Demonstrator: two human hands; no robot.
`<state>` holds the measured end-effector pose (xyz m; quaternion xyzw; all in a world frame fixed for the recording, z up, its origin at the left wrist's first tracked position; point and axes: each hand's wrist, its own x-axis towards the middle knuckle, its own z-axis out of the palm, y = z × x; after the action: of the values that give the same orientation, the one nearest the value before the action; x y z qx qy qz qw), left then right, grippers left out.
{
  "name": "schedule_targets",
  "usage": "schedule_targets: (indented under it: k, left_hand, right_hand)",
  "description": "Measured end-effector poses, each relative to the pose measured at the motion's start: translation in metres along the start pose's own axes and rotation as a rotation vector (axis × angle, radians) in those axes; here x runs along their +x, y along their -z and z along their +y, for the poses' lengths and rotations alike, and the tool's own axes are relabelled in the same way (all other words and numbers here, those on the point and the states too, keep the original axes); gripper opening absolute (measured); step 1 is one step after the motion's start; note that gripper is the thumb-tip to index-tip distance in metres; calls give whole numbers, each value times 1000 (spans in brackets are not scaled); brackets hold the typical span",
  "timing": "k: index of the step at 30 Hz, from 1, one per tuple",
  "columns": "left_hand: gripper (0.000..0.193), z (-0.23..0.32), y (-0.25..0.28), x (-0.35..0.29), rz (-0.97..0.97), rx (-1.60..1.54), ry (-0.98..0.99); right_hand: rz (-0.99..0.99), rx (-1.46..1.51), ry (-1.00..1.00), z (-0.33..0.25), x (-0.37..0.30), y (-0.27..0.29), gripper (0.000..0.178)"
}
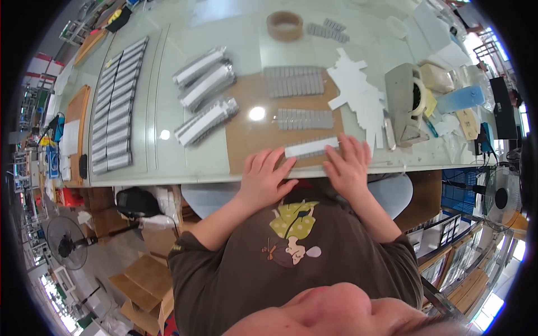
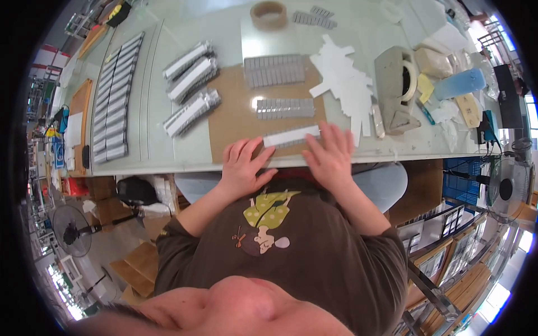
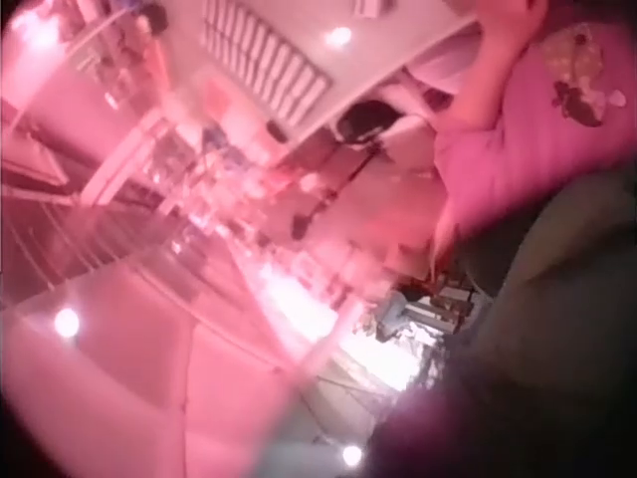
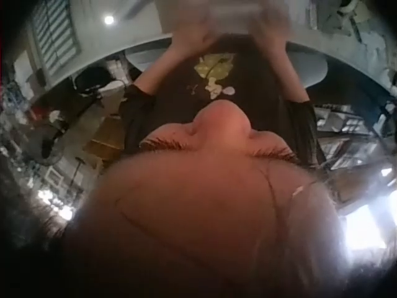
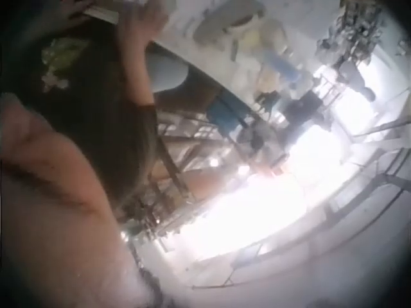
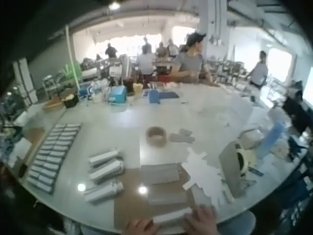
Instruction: Applying adhesive strips to small metal transformer components and organizing them on a workbench.
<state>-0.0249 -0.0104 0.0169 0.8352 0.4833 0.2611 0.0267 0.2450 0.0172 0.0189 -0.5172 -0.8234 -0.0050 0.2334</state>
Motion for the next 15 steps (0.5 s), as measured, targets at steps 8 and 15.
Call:
schedule_targets:
  k: [8,15]
  left_hand:
    - [48,1,8,11,35,8,-43]
    - [47,0,-12,6,161,-29,-132]
  right_hand:
    - [651,-164,-409,128,-3,58,38]
    - [386,733,-865,183,26,85,16]
